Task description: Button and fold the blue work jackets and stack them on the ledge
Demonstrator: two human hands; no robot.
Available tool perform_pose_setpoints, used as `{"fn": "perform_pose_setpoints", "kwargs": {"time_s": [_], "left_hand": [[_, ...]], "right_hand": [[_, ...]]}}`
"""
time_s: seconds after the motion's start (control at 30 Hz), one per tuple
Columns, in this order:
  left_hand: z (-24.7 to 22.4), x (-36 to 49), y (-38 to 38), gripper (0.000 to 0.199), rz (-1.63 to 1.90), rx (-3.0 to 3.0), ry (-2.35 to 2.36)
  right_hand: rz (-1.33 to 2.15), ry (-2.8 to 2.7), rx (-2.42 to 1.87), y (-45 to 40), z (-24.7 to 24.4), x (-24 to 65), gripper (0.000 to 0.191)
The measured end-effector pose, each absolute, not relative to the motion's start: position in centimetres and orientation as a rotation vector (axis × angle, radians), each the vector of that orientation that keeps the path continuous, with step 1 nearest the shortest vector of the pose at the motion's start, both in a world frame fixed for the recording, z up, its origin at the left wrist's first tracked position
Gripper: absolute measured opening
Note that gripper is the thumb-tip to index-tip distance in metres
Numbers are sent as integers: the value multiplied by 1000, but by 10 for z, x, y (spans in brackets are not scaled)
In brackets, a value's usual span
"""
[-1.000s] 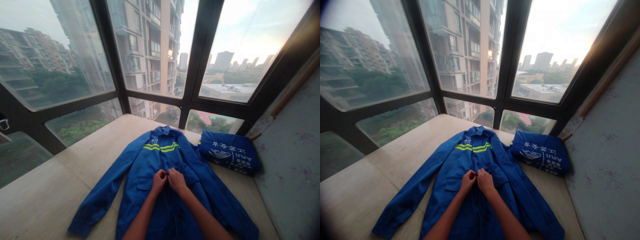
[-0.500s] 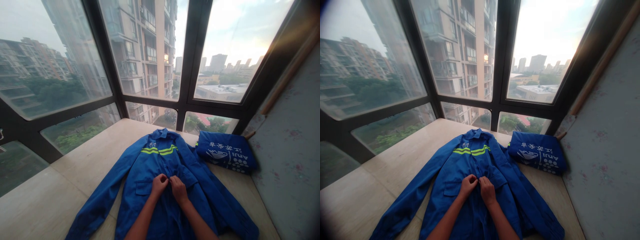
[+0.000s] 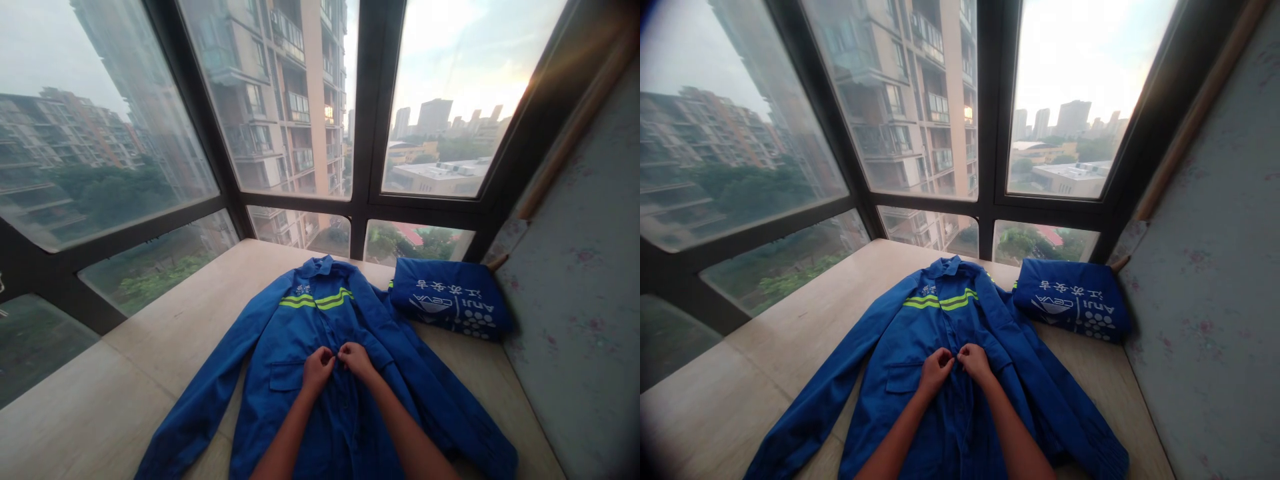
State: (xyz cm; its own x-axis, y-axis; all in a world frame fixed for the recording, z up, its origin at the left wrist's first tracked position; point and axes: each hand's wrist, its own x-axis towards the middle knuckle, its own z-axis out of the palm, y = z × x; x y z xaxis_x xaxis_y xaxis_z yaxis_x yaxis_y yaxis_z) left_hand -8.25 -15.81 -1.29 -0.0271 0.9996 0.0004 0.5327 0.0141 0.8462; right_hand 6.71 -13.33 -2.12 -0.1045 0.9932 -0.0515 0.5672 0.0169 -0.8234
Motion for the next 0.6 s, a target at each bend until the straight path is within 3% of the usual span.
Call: {"fn": "perform_pose_setpoints", "kwargs": {"time_s": [0.3, 0.6], "left_hand": [[-6, -76, -161, 3, 783, 1623, 1781], [1, -74, -154, 3, 718, 1558, 1821]], "right_hand": [[894, -1637, -1810, -149, -7, 59, 19], [1097, -1711, -1862, -135, 4, 67, 16]]}}
